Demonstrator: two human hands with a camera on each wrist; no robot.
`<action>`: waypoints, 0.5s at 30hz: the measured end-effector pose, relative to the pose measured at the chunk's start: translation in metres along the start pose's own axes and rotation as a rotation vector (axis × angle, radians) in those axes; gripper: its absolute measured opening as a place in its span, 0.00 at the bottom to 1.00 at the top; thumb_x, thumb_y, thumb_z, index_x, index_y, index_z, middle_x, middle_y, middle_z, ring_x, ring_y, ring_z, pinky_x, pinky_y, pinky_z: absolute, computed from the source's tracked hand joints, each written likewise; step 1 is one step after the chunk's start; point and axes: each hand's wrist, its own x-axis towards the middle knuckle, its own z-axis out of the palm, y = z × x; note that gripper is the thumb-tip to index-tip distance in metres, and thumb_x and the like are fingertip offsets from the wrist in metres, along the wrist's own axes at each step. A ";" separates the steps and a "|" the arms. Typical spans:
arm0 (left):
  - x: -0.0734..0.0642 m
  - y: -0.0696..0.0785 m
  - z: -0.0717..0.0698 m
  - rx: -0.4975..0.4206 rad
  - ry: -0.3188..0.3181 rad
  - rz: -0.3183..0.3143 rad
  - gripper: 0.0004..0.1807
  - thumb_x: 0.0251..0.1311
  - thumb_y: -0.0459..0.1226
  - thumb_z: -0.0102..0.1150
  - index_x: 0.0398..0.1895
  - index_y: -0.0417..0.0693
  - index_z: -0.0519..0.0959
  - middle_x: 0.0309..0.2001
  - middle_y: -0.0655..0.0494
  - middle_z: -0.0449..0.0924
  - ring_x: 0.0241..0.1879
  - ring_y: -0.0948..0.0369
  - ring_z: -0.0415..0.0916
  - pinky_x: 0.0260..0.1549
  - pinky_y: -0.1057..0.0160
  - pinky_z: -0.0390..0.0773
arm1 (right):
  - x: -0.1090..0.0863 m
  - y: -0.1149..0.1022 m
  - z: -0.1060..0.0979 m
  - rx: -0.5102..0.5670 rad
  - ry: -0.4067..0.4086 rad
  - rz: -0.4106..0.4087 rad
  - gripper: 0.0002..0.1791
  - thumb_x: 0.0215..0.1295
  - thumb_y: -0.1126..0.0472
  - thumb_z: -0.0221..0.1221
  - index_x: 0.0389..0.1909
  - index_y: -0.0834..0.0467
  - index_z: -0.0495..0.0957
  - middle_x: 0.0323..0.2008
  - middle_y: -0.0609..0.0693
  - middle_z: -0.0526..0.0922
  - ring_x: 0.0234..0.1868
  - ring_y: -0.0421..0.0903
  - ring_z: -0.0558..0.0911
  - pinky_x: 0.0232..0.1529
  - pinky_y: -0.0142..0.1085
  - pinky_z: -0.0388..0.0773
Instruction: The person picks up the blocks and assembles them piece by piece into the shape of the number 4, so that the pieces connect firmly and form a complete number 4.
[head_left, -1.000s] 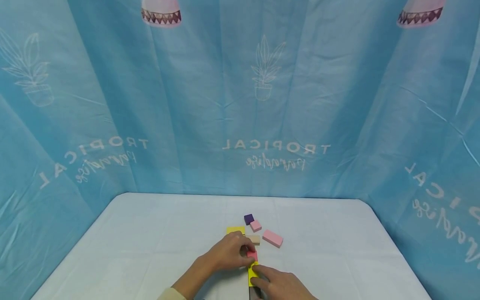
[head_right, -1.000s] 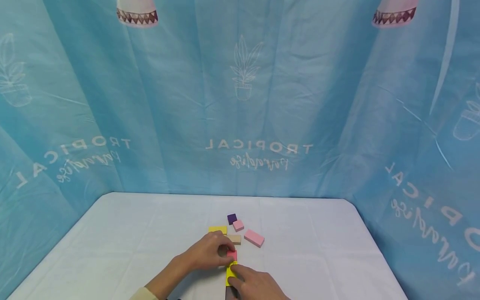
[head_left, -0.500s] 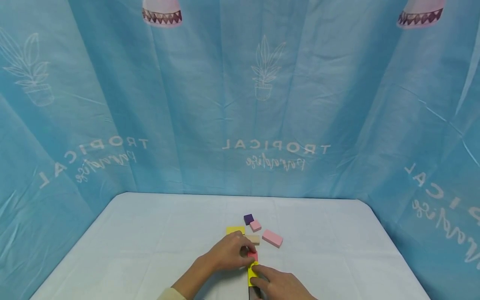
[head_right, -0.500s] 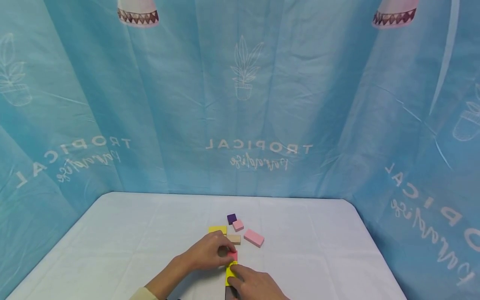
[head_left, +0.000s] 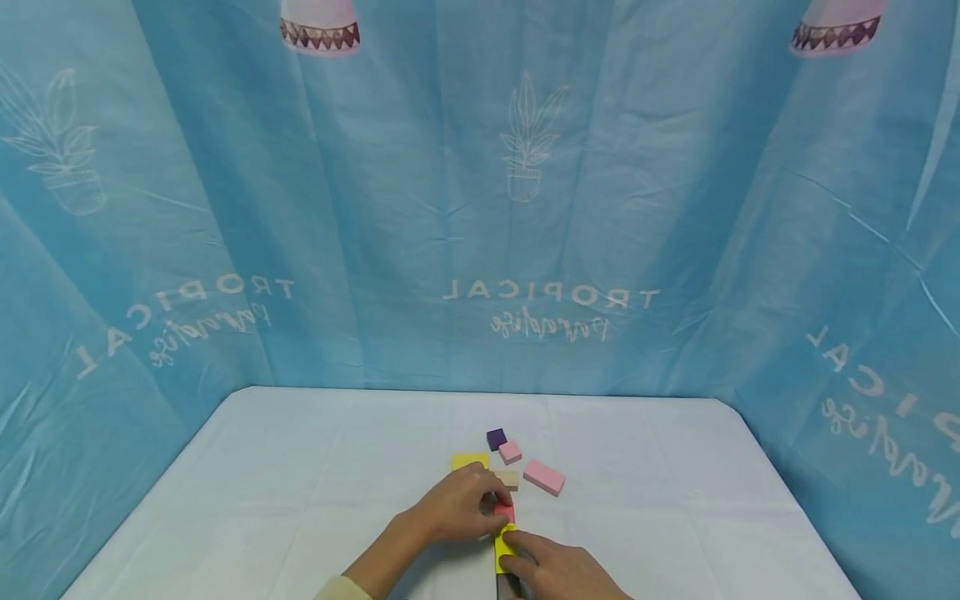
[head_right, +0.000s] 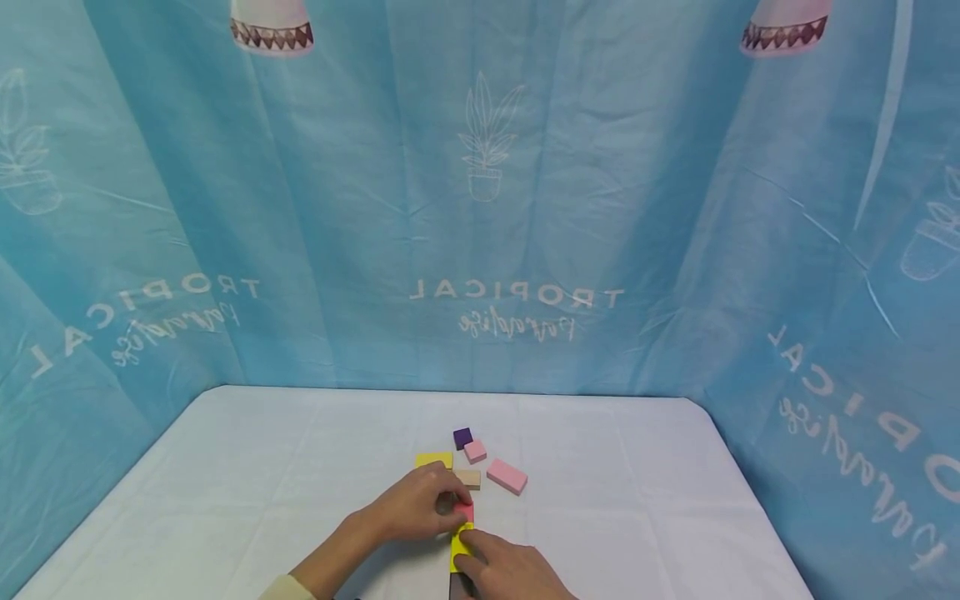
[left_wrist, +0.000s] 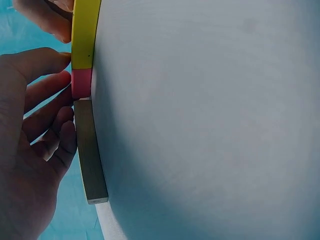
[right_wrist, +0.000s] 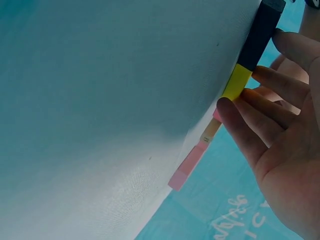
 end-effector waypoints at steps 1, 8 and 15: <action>0.000 0.000 0.000 0.000 0.003 0.008 0.08 0.55 0.48 0.67 0.38 0.64 0.84 0.32 0.76 0.74 0.36 0.68 0.69 0.38 0.70 0.73 | 0.000 0.000 0.000 -0.001 0.000 0.001 0.30 0.58 0.32 0.55 0.57 0.42 0.76 0.59 0.43 0.73 0.53 0.39 0.75 0.43 0.33 0.79; 0.001 -0.002 0.001 0.005 0.009 0.038 0.08 0.55 0.47 0.67 0.38 0.62 0.84 0.33 0.75 0.74 0.36 0.68 0.69 0.38 0.70 0.73 | 0.000 -0.001 0.000 -0.004 0.000 0.006 0.30 0.58 0.32 0.56 0.57 0.42 0.76 0.59 0.43 0.73 0.53 0.40 0.76 0.43 0.34 0.79; 0.000 -0.002 0.001 0.017 0.011 0.036 0.07 0.55 0.47 0.67 0.37 0.63 0.83 0.32 0.75 0.74 0.36 0.68 0.69 0.37 0.70 0.73 | 0.001 -0.001 0.000 0.012 0.003 0.014 0.29 0.60 0.32 0.54 0.57 0.43 0.77 0.60 0.43 0.73 0.54 0.39 0.75 0.43 0.34 0.79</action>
